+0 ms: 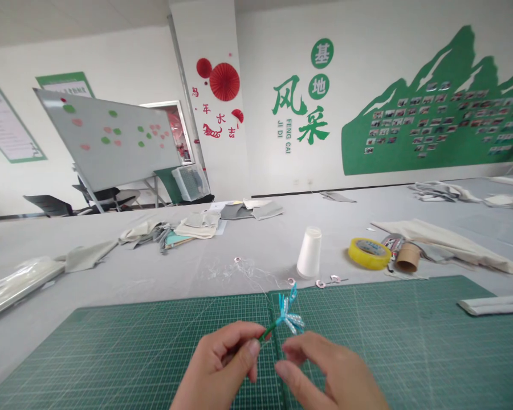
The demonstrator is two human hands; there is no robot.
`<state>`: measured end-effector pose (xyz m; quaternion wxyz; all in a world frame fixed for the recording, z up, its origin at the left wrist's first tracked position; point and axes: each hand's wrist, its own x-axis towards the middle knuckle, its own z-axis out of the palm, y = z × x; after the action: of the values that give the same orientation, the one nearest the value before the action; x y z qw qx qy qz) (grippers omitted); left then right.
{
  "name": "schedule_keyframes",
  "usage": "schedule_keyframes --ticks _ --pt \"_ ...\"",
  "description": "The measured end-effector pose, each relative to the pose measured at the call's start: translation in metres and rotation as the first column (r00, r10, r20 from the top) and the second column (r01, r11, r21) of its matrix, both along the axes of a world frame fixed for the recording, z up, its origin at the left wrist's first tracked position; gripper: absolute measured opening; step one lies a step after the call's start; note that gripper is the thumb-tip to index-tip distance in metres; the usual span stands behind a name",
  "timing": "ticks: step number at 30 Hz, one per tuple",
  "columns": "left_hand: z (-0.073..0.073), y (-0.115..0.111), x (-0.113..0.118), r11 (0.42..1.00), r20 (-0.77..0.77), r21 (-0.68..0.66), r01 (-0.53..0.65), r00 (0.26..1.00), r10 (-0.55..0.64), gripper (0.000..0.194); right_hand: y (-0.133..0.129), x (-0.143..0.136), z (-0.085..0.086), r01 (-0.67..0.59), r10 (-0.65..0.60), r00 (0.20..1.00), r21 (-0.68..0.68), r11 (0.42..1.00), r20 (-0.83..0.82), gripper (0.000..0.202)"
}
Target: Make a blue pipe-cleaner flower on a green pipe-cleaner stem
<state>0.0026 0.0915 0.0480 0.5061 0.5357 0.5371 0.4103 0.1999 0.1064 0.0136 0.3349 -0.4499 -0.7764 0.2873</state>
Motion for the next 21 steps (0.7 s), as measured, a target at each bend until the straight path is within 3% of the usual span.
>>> schedule_keyframes --ticks 2,4,7,10,15,21 --pt "0.003 0.001 0.004 0.999 -0.006 0.04 0.016 1.0 -0.016 0.024 0.003 -0.011 0.005 -0.057 0.056 0.988 -0.005 0.998 -0.143 0.038" --pt "0.006 0.003 0.007 0.998 -0.046 0.063 0.027 0.999 -0.024 0.024 0.003 -0.017 -0.001 -0.146 0.098 0.931 -0.115 0.983 -0.351 0.049" --pt "0.007 0.005 0.009 0.998 -0.095 0.06 0.015 0.995 -0.009 0.024 0.003 -0.019 -0.009 -0.226 -0.001 0.836 -0.345 0.911 -0.549 0.046" --pt "0.006 0.006 0.007 0.999 -0.074 0.046 0.008 0.997 -0.004 0.023 0.004 -0.02 -0.007 -0.172 -0.085 0.836 -0.406 0.897 -0.542 0.046" --pt "0.002 0.009 0.004 0.997 0.056 -0.058 0.059 0.997 -0.056 0.021 0.006 -0.022 -0.007 -0.144 -0.052 0.865 -0.345 0.927 -0.499 0.05" --pt "0.003 0.01 0.001 0.973 0.103 -0.121 0.194 0.978 -0.182 0.023 0.012 -0.02 -0.014 -0.255 0.027 0.857 -0.379 0.889 -0.515 0.05"
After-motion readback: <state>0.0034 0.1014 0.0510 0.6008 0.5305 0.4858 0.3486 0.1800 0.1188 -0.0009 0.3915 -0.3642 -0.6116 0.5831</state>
